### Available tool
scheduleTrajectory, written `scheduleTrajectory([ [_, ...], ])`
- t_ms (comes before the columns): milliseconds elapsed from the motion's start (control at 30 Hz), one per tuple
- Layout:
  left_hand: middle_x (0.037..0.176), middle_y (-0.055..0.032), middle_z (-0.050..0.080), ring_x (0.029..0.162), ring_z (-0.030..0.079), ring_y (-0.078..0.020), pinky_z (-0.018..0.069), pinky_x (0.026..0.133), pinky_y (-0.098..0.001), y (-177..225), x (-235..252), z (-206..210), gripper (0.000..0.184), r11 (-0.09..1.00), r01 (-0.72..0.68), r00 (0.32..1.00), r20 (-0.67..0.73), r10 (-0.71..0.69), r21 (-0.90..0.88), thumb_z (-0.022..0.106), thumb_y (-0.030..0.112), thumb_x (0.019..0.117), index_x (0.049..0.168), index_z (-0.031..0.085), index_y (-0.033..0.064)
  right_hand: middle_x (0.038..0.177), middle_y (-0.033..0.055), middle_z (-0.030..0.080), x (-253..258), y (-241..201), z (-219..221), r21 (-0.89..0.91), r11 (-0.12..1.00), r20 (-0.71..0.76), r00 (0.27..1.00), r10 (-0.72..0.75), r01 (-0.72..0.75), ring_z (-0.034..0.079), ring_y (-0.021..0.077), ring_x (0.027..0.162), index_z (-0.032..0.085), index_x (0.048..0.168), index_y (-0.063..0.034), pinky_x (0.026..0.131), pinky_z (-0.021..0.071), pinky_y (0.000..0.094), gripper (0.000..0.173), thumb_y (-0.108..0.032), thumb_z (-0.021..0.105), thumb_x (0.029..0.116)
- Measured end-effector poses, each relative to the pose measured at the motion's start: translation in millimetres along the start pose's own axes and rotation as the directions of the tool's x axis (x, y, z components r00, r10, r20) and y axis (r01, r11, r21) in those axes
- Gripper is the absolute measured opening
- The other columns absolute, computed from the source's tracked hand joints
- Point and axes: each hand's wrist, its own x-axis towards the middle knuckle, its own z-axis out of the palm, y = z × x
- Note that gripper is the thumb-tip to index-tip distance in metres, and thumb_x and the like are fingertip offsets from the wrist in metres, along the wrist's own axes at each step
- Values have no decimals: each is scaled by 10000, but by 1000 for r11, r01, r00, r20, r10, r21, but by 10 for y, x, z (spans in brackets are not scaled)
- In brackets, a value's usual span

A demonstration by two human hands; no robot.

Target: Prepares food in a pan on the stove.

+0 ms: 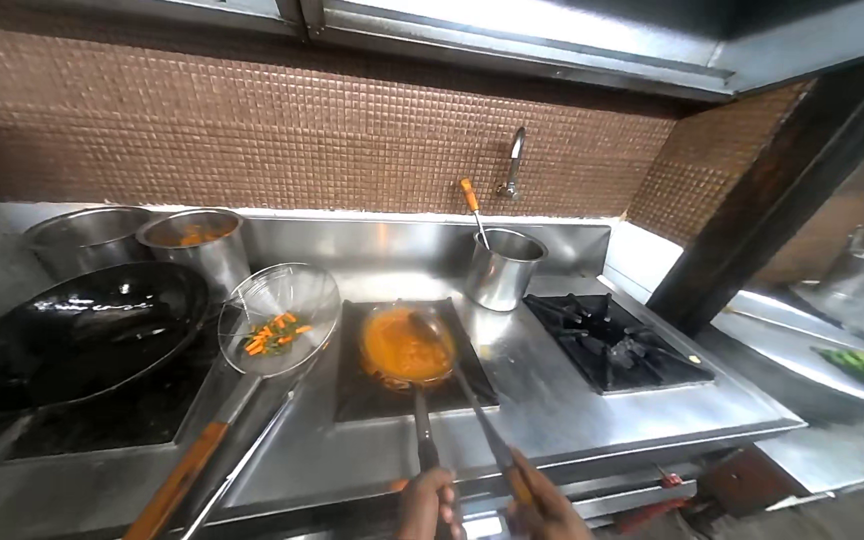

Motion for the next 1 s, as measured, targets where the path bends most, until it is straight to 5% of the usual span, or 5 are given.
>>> scheduleTrajectory([
  [200,563,21,425,359,378,-48,394,337,-177,12,-86,-12,181,999,30,1000,-2,-30,29,455,126,1055,878,477,95,1051,157,661,598,-155,114,-249,968,-32,999,26,-33,632,253,604,141,1650,-375,557,562,468,800,-255,589,998],
  [333,576,22,430,373,383,-59,409,353,-197,109,106,-153,168,998,39,998,55,-41,48,472,163,1057,901,497,106,1165,181,698,536,-260,219,-712,700,1,998,-70,49,707,393,960,170,1650,-363,822,562,619,750,-274,542,1005],
  [567,563,27,428,370,388,-51,411,355,-187,-13,-124,-122,158,999,-7,1000,9,6,33,465,126,1051,899,497,100,1226,204,658,534,-59,-184,-889,452,-141,983,-118,-73,709,421,867,156,1639,-434,743,567,626,766,-218,516,998],
  [733,542,25,416,357,377,-61,405,343,-200,79,12,-116,240,999,54,998,33,-54,7,451,168,1060,827,478,115,998,113,622,99,-36,-95,-8,999,28,999,37,-37,576,199,588,147,1653,-261,504,515,386,816,-186,597,977],
  [1000,563,26,430,370,384,-52,396,347,-185,29,-24,-24,239,998,57,998,20,-57,29,451,167,1062,830,477,113,780,31,604,-14,-288,118,940,200,312,934,-172,-277,525,45,438,482,1239,-116,376,464,166,228,-147,409,1026],
])
